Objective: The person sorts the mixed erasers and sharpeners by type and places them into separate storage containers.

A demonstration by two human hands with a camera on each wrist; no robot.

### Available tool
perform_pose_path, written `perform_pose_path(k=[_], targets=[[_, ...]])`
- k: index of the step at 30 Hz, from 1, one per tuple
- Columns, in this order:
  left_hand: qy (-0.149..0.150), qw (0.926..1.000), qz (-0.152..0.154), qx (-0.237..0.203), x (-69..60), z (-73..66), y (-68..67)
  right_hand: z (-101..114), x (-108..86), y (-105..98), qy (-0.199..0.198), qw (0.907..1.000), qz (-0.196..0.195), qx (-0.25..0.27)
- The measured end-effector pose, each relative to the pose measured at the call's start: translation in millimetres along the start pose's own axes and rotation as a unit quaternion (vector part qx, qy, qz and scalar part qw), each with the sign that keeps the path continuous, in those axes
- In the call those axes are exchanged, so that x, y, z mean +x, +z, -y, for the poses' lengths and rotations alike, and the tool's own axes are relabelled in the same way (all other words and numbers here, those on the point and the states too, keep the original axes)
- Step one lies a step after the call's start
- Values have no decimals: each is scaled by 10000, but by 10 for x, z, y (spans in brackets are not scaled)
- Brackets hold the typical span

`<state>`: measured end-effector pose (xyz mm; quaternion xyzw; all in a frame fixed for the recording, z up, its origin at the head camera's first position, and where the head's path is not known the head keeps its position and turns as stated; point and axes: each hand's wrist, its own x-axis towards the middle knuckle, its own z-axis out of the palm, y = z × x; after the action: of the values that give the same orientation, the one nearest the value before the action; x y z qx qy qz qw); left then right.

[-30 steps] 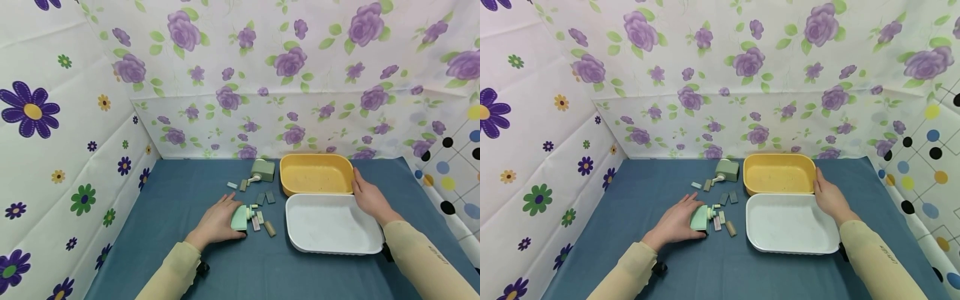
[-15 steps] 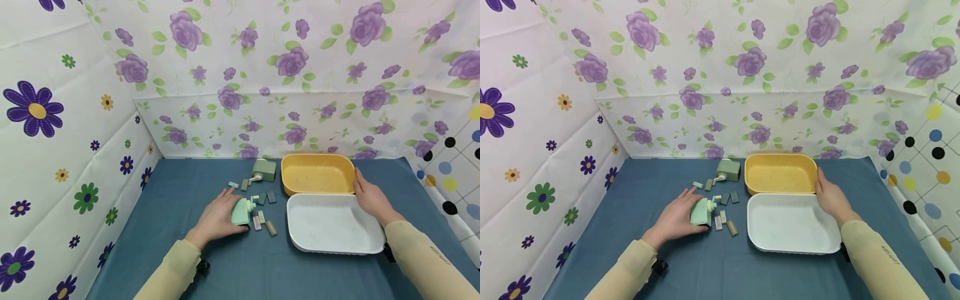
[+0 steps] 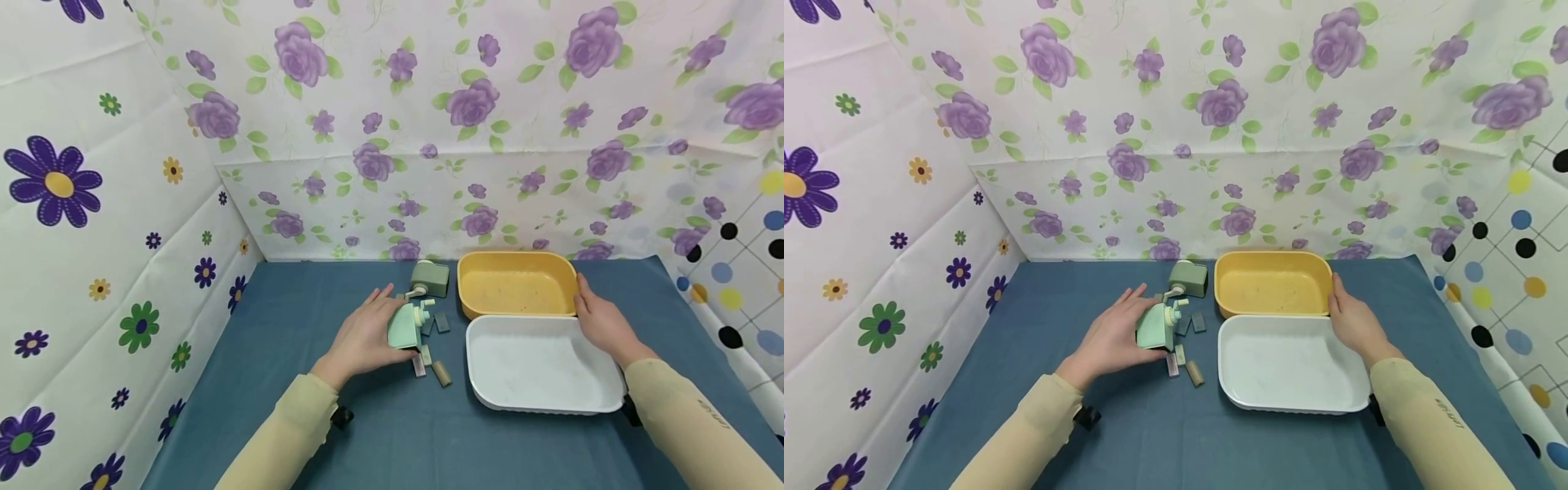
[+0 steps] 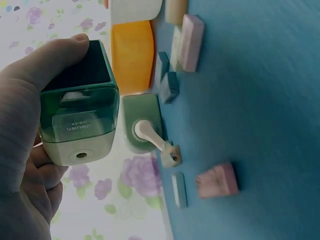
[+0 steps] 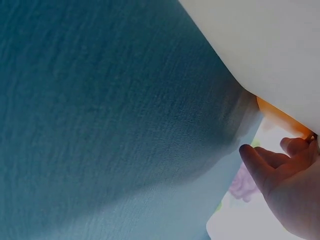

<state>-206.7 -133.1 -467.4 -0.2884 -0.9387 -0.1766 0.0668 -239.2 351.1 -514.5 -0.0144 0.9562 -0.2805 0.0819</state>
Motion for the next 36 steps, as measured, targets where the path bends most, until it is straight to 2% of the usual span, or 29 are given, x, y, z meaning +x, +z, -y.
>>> perform_pose_path(k=[7, 13, 21, 29, 36], targets=[[-13, 10000, 8, -80, 141, -125, 20, -9, -7, 6, 0, 10000, 30, 13], [-262, 9992, 73, -299, 265, -241, 42, -11, -10, 27, -36, 10000, 56, -11], [-365, 9982, 155, -449, 557, -320, 63, 5, 6, 18, -26, 10000, 2, -17], [-440, 9978, 167, -458, 779, -443, 168, 20, 8, 25, -17, 10000, 21, -59], [-540, 9980, 83, -325, 887, -514, 298, 19, -9, 12, -19, 10000, -44, -37]])
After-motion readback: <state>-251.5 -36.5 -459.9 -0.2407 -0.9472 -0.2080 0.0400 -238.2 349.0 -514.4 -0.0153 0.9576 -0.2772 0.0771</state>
